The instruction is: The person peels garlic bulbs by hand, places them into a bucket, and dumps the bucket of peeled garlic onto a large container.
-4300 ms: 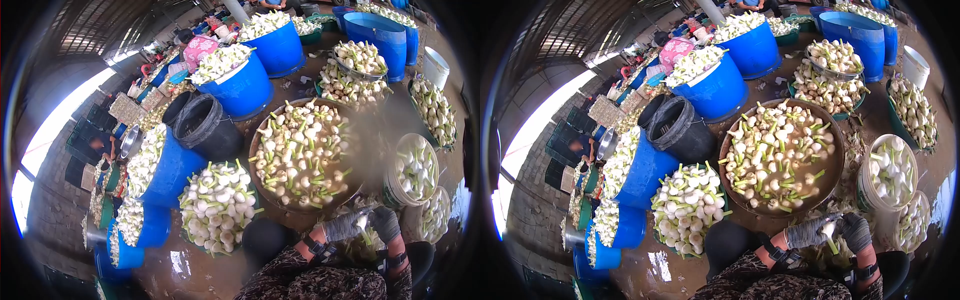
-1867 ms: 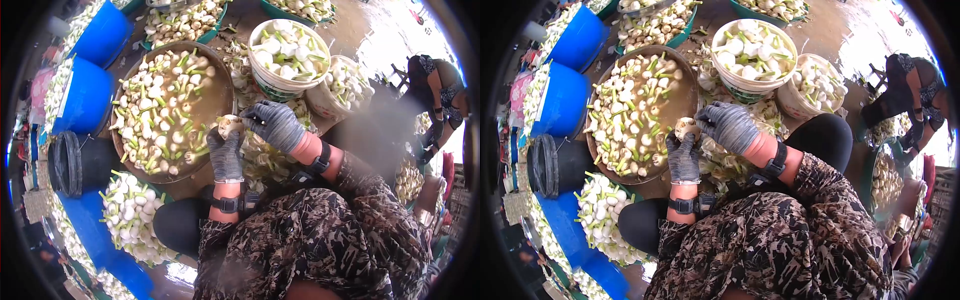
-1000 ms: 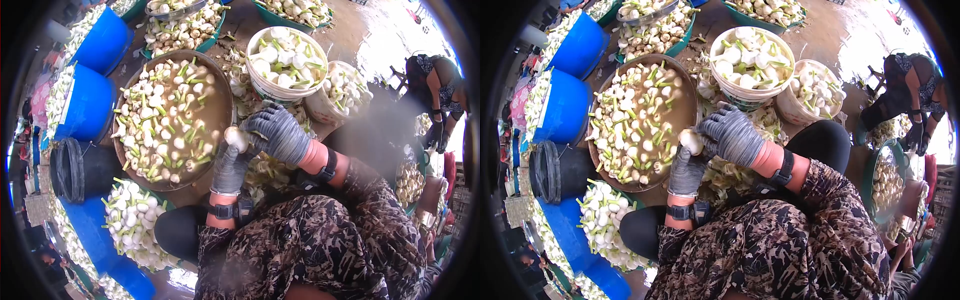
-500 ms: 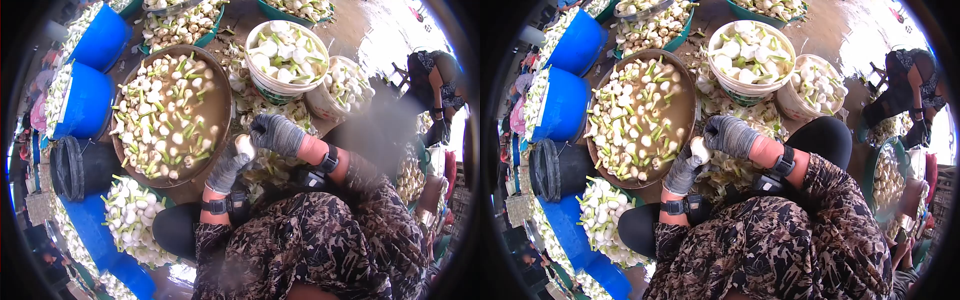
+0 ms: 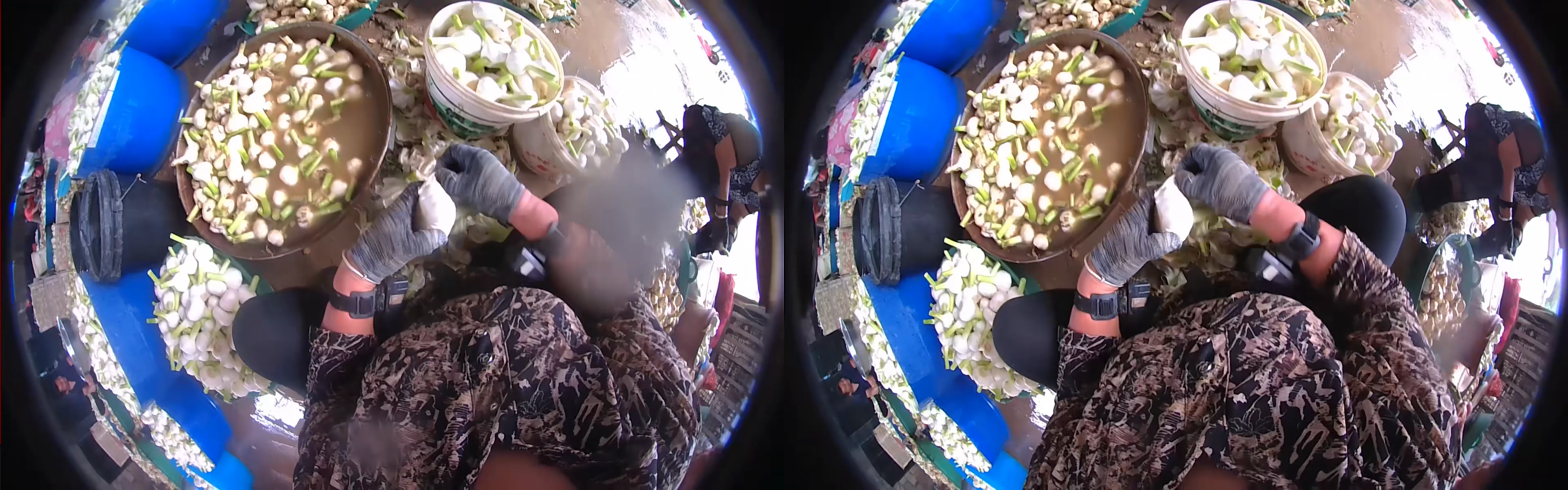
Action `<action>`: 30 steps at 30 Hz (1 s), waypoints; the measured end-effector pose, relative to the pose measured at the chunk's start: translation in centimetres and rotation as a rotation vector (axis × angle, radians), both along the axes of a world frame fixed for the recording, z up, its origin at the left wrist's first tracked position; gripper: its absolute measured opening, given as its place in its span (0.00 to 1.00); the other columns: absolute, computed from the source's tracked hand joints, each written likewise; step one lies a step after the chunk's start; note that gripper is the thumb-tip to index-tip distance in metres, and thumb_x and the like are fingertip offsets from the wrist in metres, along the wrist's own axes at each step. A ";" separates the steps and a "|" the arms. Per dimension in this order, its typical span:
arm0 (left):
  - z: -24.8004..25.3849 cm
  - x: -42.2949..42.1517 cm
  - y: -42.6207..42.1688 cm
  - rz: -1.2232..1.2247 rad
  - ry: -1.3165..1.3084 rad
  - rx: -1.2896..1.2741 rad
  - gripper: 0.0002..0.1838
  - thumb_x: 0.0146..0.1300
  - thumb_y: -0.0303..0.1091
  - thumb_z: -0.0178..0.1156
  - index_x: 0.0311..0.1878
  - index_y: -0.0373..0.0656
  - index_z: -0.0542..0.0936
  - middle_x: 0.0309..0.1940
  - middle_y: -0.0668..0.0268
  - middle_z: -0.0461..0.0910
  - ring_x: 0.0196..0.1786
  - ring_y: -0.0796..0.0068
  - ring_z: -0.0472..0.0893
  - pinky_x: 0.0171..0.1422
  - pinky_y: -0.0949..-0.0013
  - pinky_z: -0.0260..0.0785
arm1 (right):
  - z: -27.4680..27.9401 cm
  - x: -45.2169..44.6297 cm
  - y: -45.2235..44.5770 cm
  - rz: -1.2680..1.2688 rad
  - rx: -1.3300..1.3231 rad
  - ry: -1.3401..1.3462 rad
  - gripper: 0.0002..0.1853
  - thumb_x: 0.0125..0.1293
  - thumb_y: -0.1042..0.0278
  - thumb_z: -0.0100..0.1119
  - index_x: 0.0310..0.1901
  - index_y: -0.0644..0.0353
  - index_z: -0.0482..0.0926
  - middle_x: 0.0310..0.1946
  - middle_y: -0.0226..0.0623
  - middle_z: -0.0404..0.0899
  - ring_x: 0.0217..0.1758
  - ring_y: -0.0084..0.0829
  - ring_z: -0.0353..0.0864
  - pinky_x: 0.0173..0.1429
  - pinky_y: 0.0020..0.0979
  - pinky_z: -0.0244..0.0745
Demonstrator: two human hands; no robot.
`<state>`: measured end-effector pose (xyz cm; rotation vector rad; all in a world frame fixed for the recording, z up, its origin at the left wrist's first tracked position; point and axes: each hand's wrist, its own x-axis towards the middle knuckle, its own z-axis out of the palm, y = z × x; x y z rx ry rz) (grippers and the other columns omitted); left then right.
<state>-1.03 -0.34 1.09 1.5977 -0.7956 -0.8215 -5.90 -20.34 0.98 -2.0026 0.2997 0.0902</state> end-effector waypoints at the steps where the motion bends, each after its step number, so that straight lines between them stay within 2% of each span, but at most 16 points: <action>1: -0.2 0.2 0.0 -0.012 -0.040 0.062 0.37 0.56 0.40 0.66 0.67 0.37 0.64 0.55 0.62 0.74 0.59 0.70 0.72 0.66 0.65 0.64 | -0.3 0.1 -0.5 0.071 0.023 -0.008 0.16 0.65 0.60 0.61 0.46 0.64 0.79 0.30 0.43 0.81 0.33 0.24 0.77 0.40 0.34 0.74; 2: -0.5 0.4 0.1 -0.008 -0.043 0.055 0.37 0.56 0.40 0.66 0.67 0.37 0.64 0.55 0.62 0.74 0.59 0.70 0.72 0.66 0.65 0.64 | -0.2 0.0 -0.8 0.075 0.017 -0.010 0.16 0.65 0.60 0.61 0.46 0.64 0.79 0.30 0.43 0.81 0.33 0.24 0.77 0.40 0.34 0.74; 4: -1.9 1.0 0.1 0.092 -0.011 -0.204 0.43 0.55 0.48 0.67 0.70 0.39 0.61 0.57 0.65 0.72 0.57 0.72 0.73 0.65 0.66 0.64 | 1.5 0.2 -0.7 -0.080 0.446 0.167 0.20 0.66 0.54 0.61 0.49 0.64 0.78 0.32 0.43 0.81 0.34 0.25 0.77 0.43 0.34 0.75; 5: -2.6 1.3 0.3 0.121 0.127 -0.219 0.44 0.56 0.49 0.66 0.71 0.40 0.60 0.59 0.65 0.70 0.60 0.72 0.70 0.67 0.66 0.62 | 1.4 0.1 -1.1 -0.006 0.343 0.021 0.22 0.66 0.53 0.63 0.50 0.63 0.77 0.33 0.43 0.82 0.36 0.29 0.79 0.45 0.36 0.75; 8: -0.7 2.1 0.1 0.148 -0.020 -0.213 0.39 0.57 0.41 0.66 0.68 0.37 0.61 0.59 0.59 0.69 0.65 0.68 0.67 0.71 0.64 0.58 | 1.8 -0.5 0.0 0.148 -0.029 -0.103 0.20 0.64 0.57 0.64 0.50 0.63 0.77 0.34 0.45 0.82 0.36 0.35 0.81 0.45 0.38 0.75; 12: -0.6 0.6 -0.7 0.471 0.220 -0.064 0.22 0.62 0.32 0.61 0.58 0.37 0.72 0.52 0.61 0.75 0.56 0.69 0.75 0.65 0.68 0.65 | 1.4 -0.8 1.4 0.072 -0.100 -0.127 0.17 0.62 0.63 0.64 0.49 0.65 0.77 0.34 0.51 0.81 0.34 0.45 0.82 0.42 0.37 0.75; 13: -1.3 0.8 -0.7 0.466 0.218 -0.064 0.22 0.62 0.32 0.61 0.58 0.37 0.72 0.52 0.61 0.75 0.56 0.69 0.75 0.65 0.68 0.65 | 0.3 -0.7 1.6 -0.015 -0.077 -0.136 0.16 0.65 0.65 0.61 0.49 0.67 0.77 0.33 0.48 0.82 0.32 0.39 0.82 0.40 0.36 0.76; 15: -2.3 1.8 -1.1 0.262 -0.296 0.105 0.27 0.66 0.34 0.59 0.66 0.37 0.66 0.59 0.61 0.74 0.60 0.71 0.74 0.67 0.67 0.64 | 0.6 -0.6 1.0 -0.073 0.061 -0.057 0.16 0.66 0.65 0.59 0.50 0.68 0.77 0.33 0.45 0.82 0.32 0.34 0.82 0.39 0.34 0.76; 18: -0.7 1.1 -1.4 0.291 -0.057 -0.019 0.28 0.65 0.33 0.60 0.66 0.36 0.66 0.60 0.60 0.73 0.61 0.70 0.73 0.67 0.67 0.65 | -0.3 0.0 0.4 -0.132 0.197 -0.016 0.15 0.69 0.65 0.56 0.50 0.69 0.77 0.33 0.37 0.83 0.33 0.23 0.80 0.36 0.29 0.77; 20: -0.8 1.0 -1.7 0.250 -0.182 -0.065 0.28 0.65 0.33 0.60 0.67 0.37 0.65 0.59 0.61 0.73 0.61 0.71 0.74 0.66 0.69 0.67 | -0.7 0.5 0.3 -0.290 0.590 0.091 0.13 0.69 0.66 0.56 0.48 0.67 0.78 0.32 0.34 0.82 0.30 0.21 0.79 0.32 0.26 0.76; 22: -2.1 0.6 -2.1 0.342 0.363 -0.297 0.29 0.66 0.34 0.61 0.67 0.37 0.64 0.59 0.62 0.72 0.60 0.72 0.74 0.64 0.69 0.71 | 0.0 0.8 0.0 -0.329 0.624 0.145 0.11 0.69 0.65 0.56 0.45 0.65 0.79 0.31 0.30 0.81 0.27 0.19 0.77 0.29 0.24 0.74; 25: -3.2 0.0 -2.6 0.313 0.294 -0.345 0.29 0.66 0.34 0.60 0.68 0.40 0.64 0.60 0.62 0.71 0.61 0.68 0.74 0.62 0.64 0.73 | 0.6 1.0 0.1 -0.436 0.705 0.166 0.10 0.69 0.65 0.58 0.44 0.63 0.79 0.30 0.28 0.80 0.25 0.19 0.74 0.28 0.24 0.73; 26: -3.3 -0.3 -2.7 0.324 0.346 -0.415 0.29 0.66 0.34 0.61 0.68 0.41 0.64 0.61 0.61 0.71 0.61 0.65 0.74 0.62 0.63 0.74 | -0.8 0.9 -0.4 -0.440 0.703 0.163 0.10 0.69 0.65 0.58 0.44 0.63 0.79 0.30 0.28 0.80 0.25 0.19 0.74 0.28 0.24 0.73; 27: -3.0 -0.6 -2.6 0.318 0.345 -0.417 0.29 0.66 0.34 0.61 0.68 0.41 0.64 0.61 0.61 0.71 0.61 0.65 0.74 0.62 0.63 0.74 | -3.6 0.9 -1.2 -0.328 0.383 -0.142 0.10 0.69 0.65 0.57 0.44 0.63 0.79 0.30 0.29 0.80 0.24 0.21 0.74 0.28 0.26 0.73; 29: -1.7 -1.0 -2.3 0.259 0.334 -0.417 0.27 0.68 0.33 0.57 0.69 0.42 0.63 0.63 0.58 0.70 0.61 0.60 0.73 0.65 0.55 0.71 | -8.2 1.9 -3.7 -0.447 0.484 -0.120 0.11 0.70 0.65 0.54 0.44 0.63 0.79 0.30 0.33 0.81 0.26 0.25 0.77 0.31 0.30 0.74; 30: -2.1 -0.5 -1.9 0.280 0.834 -0.566 0.25 0.71 0.35 0.52 0.70 0.42 0.63 0.64 0.56 0.69 0.62 0.56 0.73 0.67 0.49 0.69 | -5.4 1.7 -4.6 -0.573 0.674 0.101 0.13 0.69 0.63 0.54 0.45 0.64 0.79 0.33 0.42 0.82 0.33 0.29 0.80 0.38 0.30 0.76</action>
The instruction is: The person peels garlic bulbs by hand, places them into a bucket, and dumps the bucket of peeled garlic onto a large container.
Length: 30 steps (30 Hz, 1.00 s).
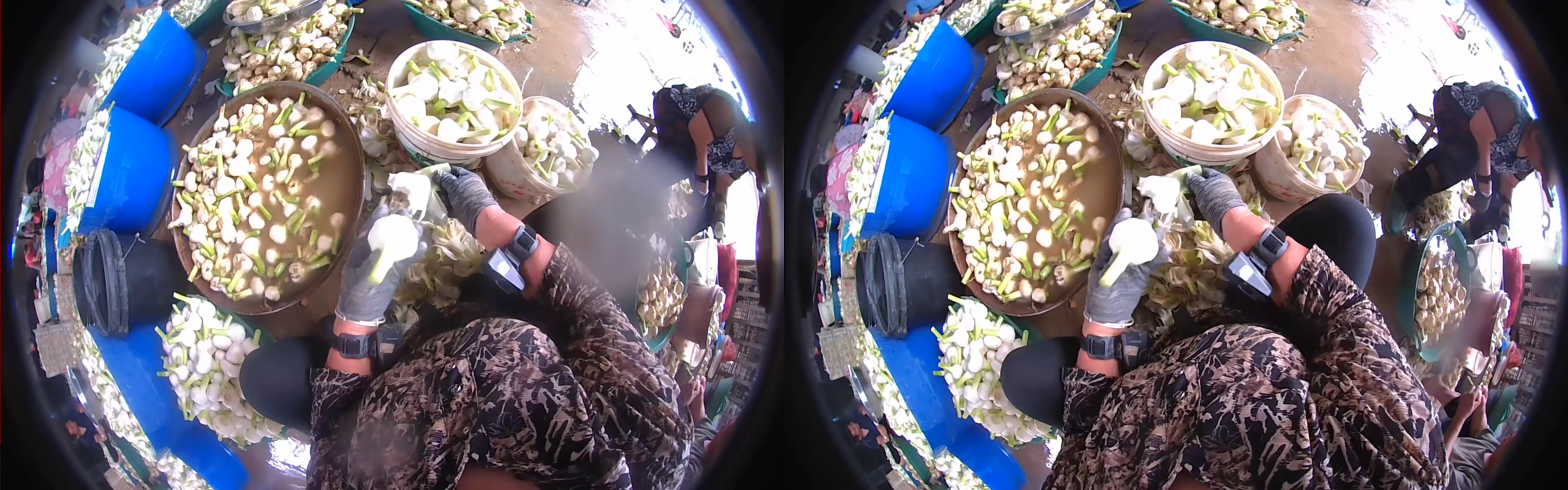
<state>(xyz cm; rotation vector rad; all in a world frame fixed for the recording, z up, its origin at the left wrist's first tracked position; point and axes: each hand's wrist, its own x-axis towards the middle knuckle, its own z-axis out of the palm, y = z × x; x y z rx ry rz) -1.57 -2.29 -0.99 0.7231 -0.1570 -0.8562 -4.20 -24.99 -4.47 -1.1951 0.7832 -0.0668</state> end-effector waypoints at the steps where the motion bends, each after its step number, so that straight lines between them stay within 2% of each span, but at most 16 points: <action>1: 1.0 0.0 0.2 -0.001 -0.024 -0.032 0.25 0.72 0.36 0.50 0.70 0.42 0.63 0.64 0.54 0.69 0.62 0.55 0.73 0.67 0.48 0.68 | 1.9 0.1 -0.6 0.282 -0.306 0.150 0.15 0.68 0.60 0.54 0.46 0.64 0.78 0.36 0.47 0.82 0.38 0.33 0.81 0.43 0.32 0.76; 3: 1.3 -0.1 0.5 0.074 -0.254 0.050 0.26 0.71 0.39 0.52 0.70 0.43 0.63 0.63 0.52 0.70 0.63 0.56 0.73 0.68 0.48 0.67 | -2.1 -0.6 -1.8 0.560 -1.089 0.238 0.26 0.67 0.48 0.54 0.55 0.63 0.74 0.46 0.58 0.79 0.52 0.48 0.80 0.56 0.41 0.74; 4: 0.7 0.2 0.8 0.120 -0.421 0.159 0.30 0.68 0.41 0.58 0.69 0.42 0.63 0.63 0.52 0.71 0.63 0.59 0.73 0.69 0.53 0.66 | 4.1 -1.5 0.9 0.540 -1.068 0.435 0.35 0.66 0.39 0.52 0.62 0.63 0.67 0.50 0.60 0.77 0.58 0.52 0.76 0.60 0.44 0.71; 6: 1.4 0.6 0.6 0.132 -0.507 0.205 0.35 0.64 0.44 0.64 0.70 0.41 0.63 0.63 0.54 0.71 0.63 0.62 0.73 0.69 0.59 0.65 | 2.9 -1.6 1.7 0.532 -0.818 0.285 0.40 0.65 0.34 0.51 0.65 0.61 0.64 0.51 0.54 0.79 0.56 0.46 0.78 0.60 0.40 0.72; 8: 0.9 1.0 -0.1 0.067 -0.766 0.346 0.41 0.61 0.45 0.66 0.72 0.40 0.59 0.64 0.56 0.70 0.66 0.64 0.71 0.70 0.62 0.64 | 8.0 -1.4 3.4 0.399 0.417 0.201 0.32 0.68 0.39 0.52 0.62 0.58 0.69 0.50 0.44 0.80 0.52 0.38 0.79 0.59 0.34 0.74; 9: 0.9 0.4 -0.6 0.059 -0.770 0.359 0.40 0.62 0.43 0.66 0.72 0.41 0.58 0.65 0.57 0.69 0.65 0.65 0.71 0.70 0.63 0.64 | 1.7 -1.6 3.5 0.462 0.430 -0.225 0.21 0.71 0.50 0.54 0.56 0.56 0.75 0.47 0.35 0.81 0.48 0.28 0.79 0.55 0.29 0.75; 10: 1.0 0.0 -1.0 0.060 -0.775 0.377 0.40 0.63 0.42 0.65 0.73 0.42 0.58 0.66 0.58 0.68 0.65 0.66 0.71 0.70 0.63 0.64 | 3.2 -0.6 5.0 0.335 0.648 -0.116 0.12 0.71 0.60 0.54 0.50 0.56 0.79 0.45 0.31 0.81 0.46 0.23 0.79 0.53 0.27 0.75; 12: 1.7 0.1 -0.9 0.134 -0.979 0.569 0.38 0.63 0.37 0.63 0.72 0.39 0.58 0.65 0.53 0.67 0.67 0.62 0.68 0.70 0.61 0.62 | 4.7 -0.1 2.7 0.472 -0.078 -0.264 0.12 0.70 0.60 0.57 0.48 0.57 0.79 0.42 0.30 0.80 0.45 0.22 0.78 0.51 0.26 0.75; 14: 1.0 0.2 0.2 0.124 -0.772 0.549 0.36 0.63 0.34 0.63 0.71 0.38 0.59 0.64 0.60 0.68 0.65 0.70 0.68 0.70 0.66 0.61 | 8.1 2.0 0.2 0.208 -0.123 -0.274 0.14 0.68 0.62 0.60 0.49 0.60 0.77 0.41 0.34 0.80 0.44 0.25 0.78 0.50 0.27 0.74; 16: 0.4 0.1 0.8 0.195 -0.768 0.514 0.31 0.65 0.30 0.60 0.70 0.37 0.62 0.65 0.60 0.68 0.66 0.70 0.68 0.72 0.66 0.59 | 9.5 4.6 -2.8 -0.037 -1.012 -0.365 0.17 0.65 0.63 0.62 0.52 0.59 0.75 0.44 0.41 0.80 0.46 0.32 0.78 0.52 0.31 0.74; 18: -0.5 -0.1 0.9 0.148 -0.588 0.375 0.27 0.67 0.27 0.57 0.68 0.36 0.64 0.66 0.60 0.68 0.67 0.70 0.68 0.72 0.65 0.58 | 10.9 7.0 -6.6 -0.068 -1.753 -0.196 0.20 0.67 0.56 0.59 0.57 0.54 0.74 0.57 0.41 0.75 0.60 0.42 0.74 0.61 0.41 0.71; 21: 0.2 -0.5 1.4 0.133 -0.560 0.378 0.25 0.68 0.25 0.54 0.68 0.38 0.65 0.64 0.61 0.71 0.66 0.70 0.70 0.71 0.67 0.61 | 10.0 10.4 -7.2 0.395 -1.769 0.703 0.31 0.63 0.42 0.56 0.65 0.46 0.71 0.71 0.43 0.60 0.76 0.44 0.54 0.77 0.42 0.50; 22: 0.1 -0.5 1.5 0.112 -0.488 0.352 0.24 0.68 0.25 0.54 0.67 0.38 0.66 0.63 0.61 0.72 0.65 0.71 0.71 0.70 0.68 0.62 | 9.4 10.6 -5.8 0.351 -1.991 0.506 0.27 0.64 0.45 0.56 0.61 0.50 0.74 0.66 0.43 0.67 0.72 0.44 0.62 0.73 0.43 0.57; 24: 0.5 -0.2 2.0 0.175 -0.436 0.363 0.21 0.69 0.25 0.53 0.65 0.39 0.69 0.59 0.62 0.75 0.62 0.73 0.74 0.68 0.69 0.65 | 8.2 11.9 -2.0 0.364 -1.889 -0.053 0.25 0.65 0.45 0.53 0.56 0.52 0.77 0.58 0.44 0.75 0.64 0.44 0.70 0.69 0.42 0.62; 26: 1.2 0.5 2.5 0.283 -0.394 0.418 0.17 0.70 0.25 0.51 0.62 0.37 0.71 0.56 0.62 0.77 0.60 0.74 0.75 0.66 0.70 0.66 | 7.0 13.6 4.7 0.809 -1.387 0.013 0.24 0.65 0.47 0.53 0.55 0.53 0.77 0.50 0.39 0.80 0.56 0.44 0.77 0.65 0.47 0.64; 30: -0.5 1.2 2.8 0.561 -0.214 0.384 0.14 0.71 0.26 0.51 0.57 0.33 0.73 0.52 0.59 0.78 0.55 0.72 0.78 0.64 0.68 0.69 | -1.2 15.7 13.9 1.238 -1.528 0.338 0.25 0.65 0.44 0.52 0.55 0.53 0.78 0.53 0.43 0.79 0.61 0.44 0.74 0.66 0.40 0.65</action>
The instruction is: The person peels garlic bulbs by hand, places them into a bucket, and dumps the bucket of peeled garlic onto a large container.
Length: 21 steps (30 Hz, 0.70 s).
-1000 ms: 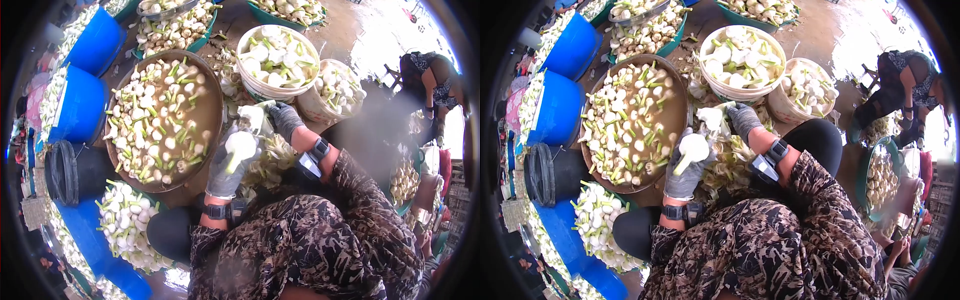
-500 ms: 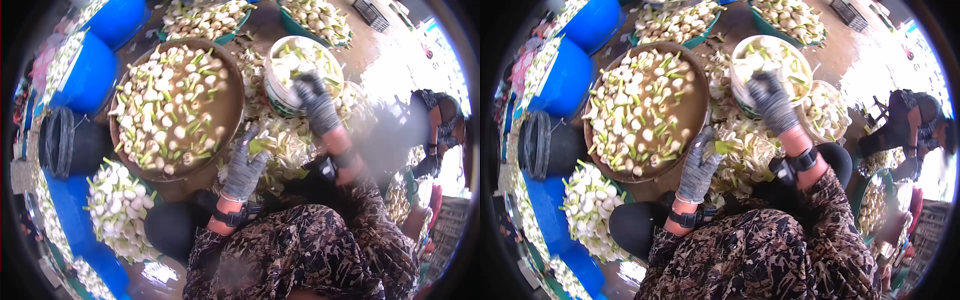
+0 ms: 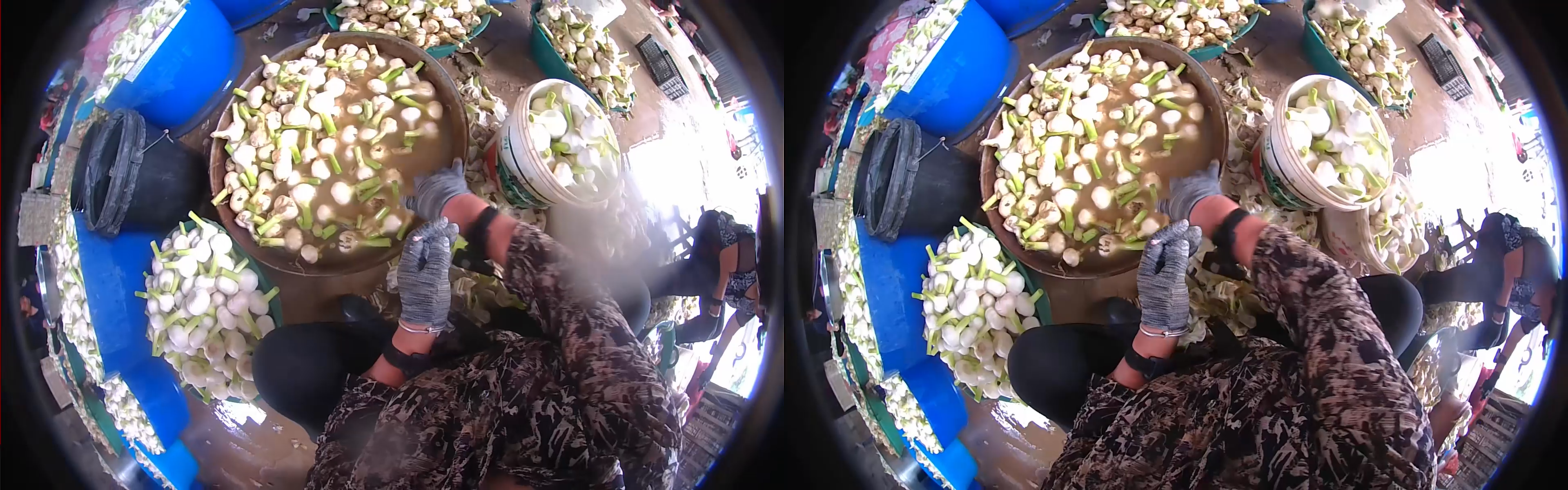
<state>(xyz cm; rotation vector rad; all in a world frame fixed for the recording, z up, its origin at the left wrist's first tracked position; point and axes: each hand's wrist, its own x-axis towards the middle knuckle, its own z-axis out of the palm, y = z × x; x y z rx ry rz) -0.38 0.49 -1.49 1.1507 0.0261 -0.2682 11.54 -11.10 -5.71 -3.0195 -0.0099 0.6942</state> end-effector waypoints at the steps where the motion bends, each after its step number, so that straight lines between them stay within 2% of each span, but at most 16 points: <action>1: -0.2 0.1 0.1 0.046 -0.032 0.065 0.13 0.70 0.25 0.52 0.56 0.32 0.73 0.51 0.58 0.78 0.53 0.70 0.79 0.63 0.68 0.70 | -2.6 0.2 1.1 0.017 -0.020 0.073 0.25 0.65 0.44 0.52 0.55 0.53 0.77 0.53 0.43 0.79 0.62 0.43 0.74 0.66 0.40 0.64; 2: -0.2 0.5 0.4 0.052 -0.038 0.071 0.13 0.70 0.25 0.52 0.56 0.32 0.73 0.51 0.58 0.78 0.53 0.70 0.79 0.63 0.68 0.70 | -5.7 -0.2 1.9 0.106 -0.028 -0.093 0.26 0.65 0.44 0.53 0.56 0.54 0.76 0.54 0.43 0.79 0.61 0.44 0.75 0.65 0.40 0.66; 4: -0.1 0.6 0.9 0.078 -0.022 0.153 0.13 0.70 0.25 0.52 0.55 0.32 0.73 0.51 0.58 0.78 0.53 0.71 0.79 0.63 0.68 0.71 | -6.7 -0.3 2.7 0.194 -0.034 -0.252 0.26 0.65 0.44 0.53 0.57 0.55 0.76 0.54 0.42 0.79 0.60 0.44 0.76 0.64 0.40 0.67; 6: -0.2 1.0 0.9 0.159 0.044 0.106 0.13 0.70 0.25 0.53 0.55 0.33 0.73 0.49 0.60 0.78 0.51 0.72 0.79 0.61 0.69 0.72 | -6.9 0.6 1.5 0.018 0.445 0.180 0.26 0.61 0.53 0.56 0.56 0.62 0.75 0.53 0.52 0.79 0.58 0.48 0.77 0.61 0.42 0.71; 7: 0.0 1.3 0.7 0.237 0.106 0.058 0.14 0.69 0.26 0.53 0.56 0.34 0.73 0.47 0.61 0.78 0.49 0.74 0.79 0.59 0.70 0.73 | -12.0 1.5 0.2 -0.037 0.673 0.107 0.25 0.60 0.58 0.59 0.55 0.66 0.74 0.49 0.57 0.79 0.53 0.51 0.79 0.58 0.41 0.73; 8: 0.1 1.6 0.6 0.314 0.167 0.010 0.14 0.69 0.26 0.54 0.56 0.34 0.73 0.45 0.63 0.78 0.47 0.75 0.79 0.56 0.71 0.74 | -2.5 -1.2 0.6 0.000 0.626 -0.045 0.28 0.59 0.60 0.62 0.58 0.67 0.71 0.49 0.57 0.78 0.55 0.51 0.78 0.59 0.41 0.73; 9: 1.6 1.8 0.9 0.327 0.252 0.028 0.16 0.69 0.30 0.56 0.58 0.37 0.72 0.44 0.65 0.76 0.46 0.78 0.78 0.53 0.72 0.75 | -1.0 -2.5 0.1 -0.003 0.715 -0.204 0.30 0.59 0.62 0.63 0.61 0.65 0.68 0.50 0.56 0.78 0.56 0.51 0.78 0.59 0.41 0.73; 10: 0.5 2.0 1.2 0.321 0.251 0.090 0.20 0.70 0.36 0.55 0.60 0.37 0.69 0.48 0.64 0.74 0.44 0.79 0.75 0.49 0.75 0.71 | 0.3 -3.6 -0.6 -0.009 0.802 -0.370 0.32 0.59 0.64 0.64 0.64 0.64 0.66 0.52 0.54 0.77 0.56 0.51 0.77 0.59 0.41 0.73; 12: -3.4 2.3 1.7 0.239 0.181 0.186 0.22 0.71 0.41 0.53 0.62 0.38 0.68 0.49 0.62 0.74 0.44 0.78 0.75 0.50 0.75 0.71 | 3.7 -6.0 -1.8 -0.004 0.908 -0.436 0.35 0.58 0.67 0.65 0.66 0.62 0.63 0.52 0.53 0.76 0.56 0.51 0.77 0.60 0.42 0.72; 13: -2.0 2.3 1.3 0.147 0.254 0.153 0.23 0.71 0.45 0.53 0.60 0.38 0.70 0.48 0.61 0.74 0.45 0.76 0.75 0.49 0.73 0.72 | 5.2 -7.3 -2.4 0.016 1.019 -0.498 0.38 0.57 0.69 0.66 0.68 0.61 0.60 0.53 0.52 0.75 0.56 0.50 0.77 0.60 0.42 0.72; 14: -1.7 2.3 0.9 0.124 0.253 0.150 0.23 0.71 0.45 0.53 0.60 0.38 0.70 0.48 0.61 0.74 0.45 0.76 0.75 0.49 0.73 0.72 | 6.4 -8.4 -2.8 -0.003 1.008 -0.509 0.38 0.57 0.69 0.66 0.68 0.61 0.60 0.53 0.52 0.75 0.56 0.50 0.77 0.60 0.42 0.72; 16: -1.3 2.1 0.1 -0.170 0.457 -0.007 0.22 0.71 0.46 0.54 0.58 0.37 0.73 0.47 0.63 0.76 0.45 0.77 0.76 0.49 0.71 0.73 | 7.8 -10.3 -3.0 0.031 1.027 -0.480 0.40 0.54 0.74 0.66 0.69 0.60 0.60 0.53 0.51 0.75 0.55 0.51 0.76 0.62 0.42 0.70; 17: -1.7 1.8 -0.5 -0.151 0.487 -0.137 0.17 0.70 0.38 0.56 0.55 0.38 0.75 0.44 0.64 0.77 0.45 0.76 0.78 0.49 0.70 0.75 | 7.3 -11.2 -3.3 0.109 0.968 -0.599 0.40 0.53 0.74 0.66 0.69 0.60 0.60 0.52 0.50 0.75 0.56 0.50 0.75 0.62 0.42 0.70; 18: -1.4 1.4 -1.1 -0.164 0.484 -0.131 0.17 0.70 0.38 0.56 0.55 0.38 0.75 0.44 0.64 0.77 0.45 0.76 0.78 0.49 0.70 0.75 | 7.4 -11.8 -3.7 0.098 0.966 -0.610 0.40 0.53 0.74 0.66 0.69 0.60 0.60 0.52 0.50 0.75 0.56 0.50 0.75 0.62 0.42 0.70; 19: -1.1 1.0 -1.6 -0.188 0.409 -0.236 0.17 0.69 0.34 0.57 0.57 0.37 0.74 0.47 0.63 0.77 0.48 0.73 0.77 0.53 0.69 0.73 | 7.7 -12.4 -4.1 0.056 1.020 -0.576 0.42 0.53 0.77 0.66 0.70 0.61 0.58 0.52 0.46 0.75 0.56 0.45 0.76 0.62 0.40 0.70; 21: -0.2 0.7 -2.6 -0.229 0.316 -0.388 0.18 0.66 0.26 0.58 0.59 0.37 0.72 0.50 0.60 0.77 0.54 0.68 0.77 0.57 0.65 0.73 | 9.0 -13.8 -4.9 -0.022 0.948 -0.705 0.35 0.56 0.79 0.64 0.67 0.64 0.62 0.50 0.41 0.77 0.53 0.38 0.78 0.61 0.37 0.71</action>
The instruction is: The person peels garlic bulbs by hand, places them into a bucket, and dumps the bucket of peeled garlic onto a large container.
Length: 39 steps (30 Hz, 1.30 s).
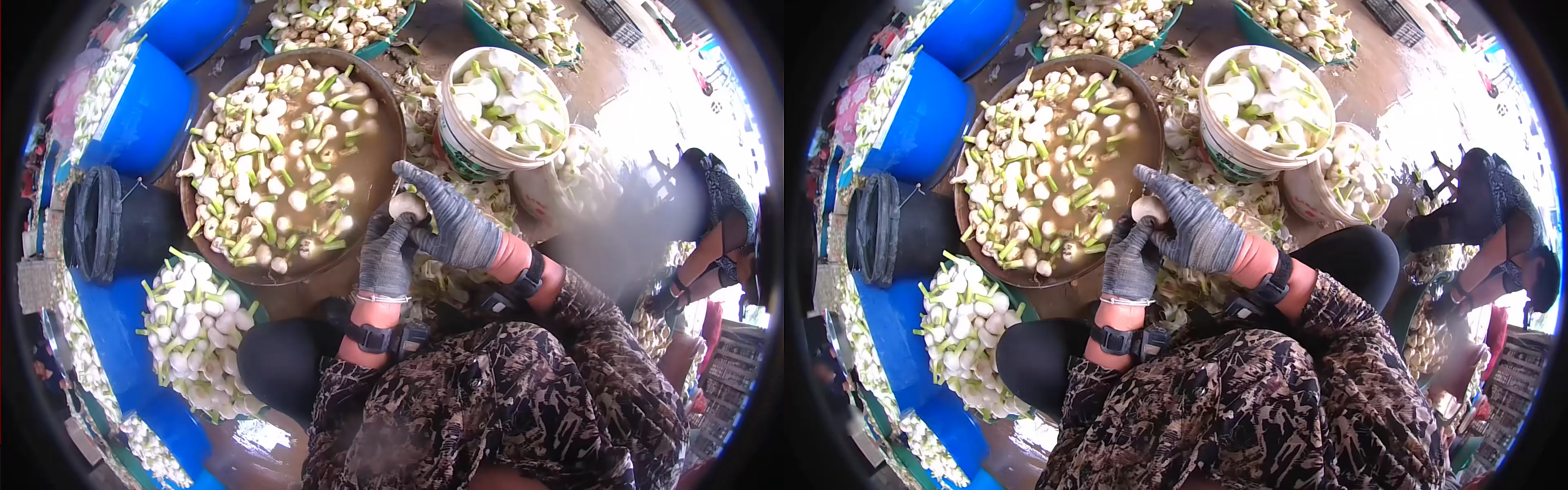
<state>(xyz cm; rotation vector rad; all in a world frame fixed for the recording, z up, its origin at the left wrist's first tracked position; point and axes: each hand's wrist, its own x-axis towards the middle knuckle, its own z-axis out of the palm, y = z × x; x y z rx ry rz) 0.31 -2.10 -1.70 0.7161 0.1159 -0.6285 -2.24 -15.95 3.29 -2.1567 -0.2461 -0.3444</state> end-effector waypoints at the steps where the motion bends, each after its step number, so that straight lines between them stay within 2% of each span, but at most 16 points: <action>1: 0.1 -0.2 -0.3 -0.013 -0.007 0.001 0.18 0.66 0.26 0.58 0.59 0.37 0.72 0.50 0.60 0.77 0.54 0.68 0.77 0.57 0.65 0.73 | 0.3 -0.7 -0.7 -0.013 0.001 -0.007 0.35 0.56 0.79 0.64 0.67 0.64 0.62 0.50 0.41 0.77 0.53 0.38 0.78 0.61 0.37 0.71; 3: 0.2 -0.7 -0.8 0.072 -0.051 0.086 0.18 0.66 0.26 0.58 0.59 0.38 0.71 0.51 0.60 0.75 0.55 0.63 0.76 0.58 0.61 0.75 | 0.7 -2.0 -2.4 -0.106 0.111 0.028 0.25 0.60 0.76 0.61 0.60 0.63 0.70 0.47 0.40 0.78 0.51 0.37 0.78 0.58 0.35 0.72; 4: 0.3 -0.8 -1.1 0.093 -0.064 0.061 0.18 0.65 0.25 0.59 0.57 0.39 0.70 0.52 0.60 0.74 0.54 0.62 0.77 0.57 0.60 0.77 | 0.6 -2.3 -2.7 -0.222 -0.001 0.043 0.12 0.62 0.74 0.61 0.47 0.62 0.78 0.39 0.40 0.80 0.42 0.37 0.80 0.50 0.35 0.75; 5: 0.4 -0.8 -1.3 0.079 -0.070 0.057 0.18 0.65 0.25 0.59 0.57 0.39 0.70 0.52 0.60 0.74 0.54 0.62 0.77 0.57 0.60 0.77 | 0.6 -2.5 -2.9 -0.236 -0.003 0.037 0.12 0.62 0.74 0.61 0.47 0.62 0.78 0.39 0.40 0.80 0.42 0.37 0.80 0.50 0.35 0.75; 7: 0.8 -0.9 -1.8 0.119 -0.074 0.188 0.17 0.64 0.25 0.61 0.55 0.39 0.71 0.52 0.60 0.74 0.51 0.64 0.78 0.57 0.60 0.78 | 0.5 -2.6 -2.9 -0.340 -0.022 0.077 0.06 0.58 0.70 0.65 0.35 0.60 0.80 0.27 0.42 0.77 0.30 0.44 0.78 0.36 0.39 0.74; 8: 1.0 -1.1 -1.9 0.124 -0.074 0.209 0.16 0.63 0.23 0.61 0.53 0.40 0.71 0.50 0.60 0.75 0.50 0.66 0.79 0.55 0.63 0.79 | 0.4 -2.5 -2.8 -0.332 -0.038 0.060 0.06 0.58 0.66 0.64 0.32 0.59 0.79 0.26 0.43 0.77 0.30 0.46 0.78 0.35 0.42 0.74; 13: -0.4 -0.3 -1.9 0.070 -0.285 0.495 0.16 0.63 0.21 0.59 0.53 0.39 0.71 0.47 0.62 0.76 0.48 0.72 0.79 0.52 0.70 0.77 | -0.3 -2.2 -2.3 -0.367 -0.232 0.059 0.05 0.56 0.70 0.65 0.33 0.60 0.80 0.28 0.45 0.78 0.31 0.49 0.77 0.37 0.42 0.74; 16: -0.9 0.2 -1.3 -0.227 -0.717 0.975 0.15 0.63 0.22 0.60 0.52 0.38 0.71 0.45 0.64 0.77 0.45 0.74 0.78 0.51 0.72 0.76 | -0.4 -2.0 -2.2 -0.386 -0.316 0.136 0.06 0.56 0.69 0.65 0.33 0.59 0.80 0.28 0.45 0.78 0.31 0.49 0.78 0.37 0.42 0.74; 18: -0.7 -1.1 -1.4 0.109 -0.375 0.557 0.16 0.61 0.23 0.62 0.51 0.38 0.72 0.44 0.65 0.77 0.44 0.77 0.78 0.50 0.73 0.74 | -0.8 -1.7 -2.3 -0.354 -0.097 0.105 0.08 0.58 0.63 0.62 0.31 0.58 0.78 0.26 0.46 0.78 0.31 0.51 0.78 0.38 0.46 0.75; 25: -0.7 -0.9 -0.8 0.150 -0.452 0.697 0.17 0.58 0.28 0.69 0.48 0.39 0.74 0.41 0.68 0.77 0.42 0.80 0.75 0.50 0.74 0.72 | -0.8 -1.3 -1.4 -0.354 -0.278 0.080 0.07 0.59 0.65 0.61 0.32 0.59 0.77 0.26 0.48 0.76 0.32 0.52 0.77 0.37 0.48 0.73; 28: -0.6 -0.8 -0.5 0.080 -0.493 0.778 0.17 0.59 0.27 0.67 0.49 0.39 0.73 0.42 0.67 0.77 0.46 0.78 0.76 0.53 0.74 0.71 | -0.7 -1.0 -1.5 -0.338 -0.197 0.102 0.08 0.59 0.65 0.60 0.33 0.61 0.77 0.27 0.49 0.78 0.33 0.53 0.78 0.38 0.46 0.74; 29: -0.5 -0.9 -0.5 0.094 -0.410 0.586 0.17 0.61 0.28 0.66 0.50 0.39 0.72 0.44 0.66 0.77 0.48 0.77 0.76 0.55 0.72 0.72 | -0.9 -1.0 -1.6 -0.339 -0.196 0.104 0.08 0.59 0.65 0.60 0.33 0.61 0.77 0.27 0.49 0.78 0.33 0.53 0.78 0.38 0.46 0.74; 32: 0.5 -1.3 -0.7 0.082 -0.268 0.200 0.17 0.63 0.28 0.63 0.53 0.38 0.71 0.48 0.62 0.75 0.51 0.70 0.77 0.59 0.65 0.74 | -2.3 -1.0 -2.5 -0.316 0.269 0.325 0.10 0.59 0.64 0.60 0.34 0.64 0.77 0.28 0.50 0.80 0.34 0.54 0.79 0.41 0.42 0.76; 34: 0.6 -1.1 -0.3 0.022 -0.189 -0.062 0.20 0.65 0.27 0.60 0.58 0.38 0.70 0.52 0.58 0.74 0.55 0.62 0.76 0.63 0.58 0.74 | -3.9 -0.8 -4.1 -0.407 0.138 0.301 0.10 0.59 0.64 0.60 0.33 0.64 0.78 0.28 0.50 0.80 0.34 0.53 0.79 0.41 0.43 0.76; 37: 0.8 -1.0 0.5 -0.047 -0.083 -0.099 0.20 0.67 0.26 0.58 0.61 0.38 0.69 0.53 0.58 0.75 0.55 0.62 0.76 0.64 0.56 0.73 | -3.7 -0.9 -6.6 -0.574 -0.214 0.343 0.08 0.61 0.65 0.58 0.36 0.61 0.80 0.31 0.48 0.82 0.37 0.51 0.81 0.41 0.44 0.76; 39: 0.2 -0.8 0.5 -0.054 -0.061 -0.086 0.21 0.68 0.26 0.55 0.64 0.37 0.68 0.55 0.58 0.74 0.55 0.62 0.77 0.66 0.56 0.71 | -2.9 -1.4 -6.2 -0.560 -0.205 -0.016 0.09 0.60 0.65 0.60 0.39 0.57 0.81 0.33 0.43 0.82 0.38 0.49 0.80 0.46 0.44 0.75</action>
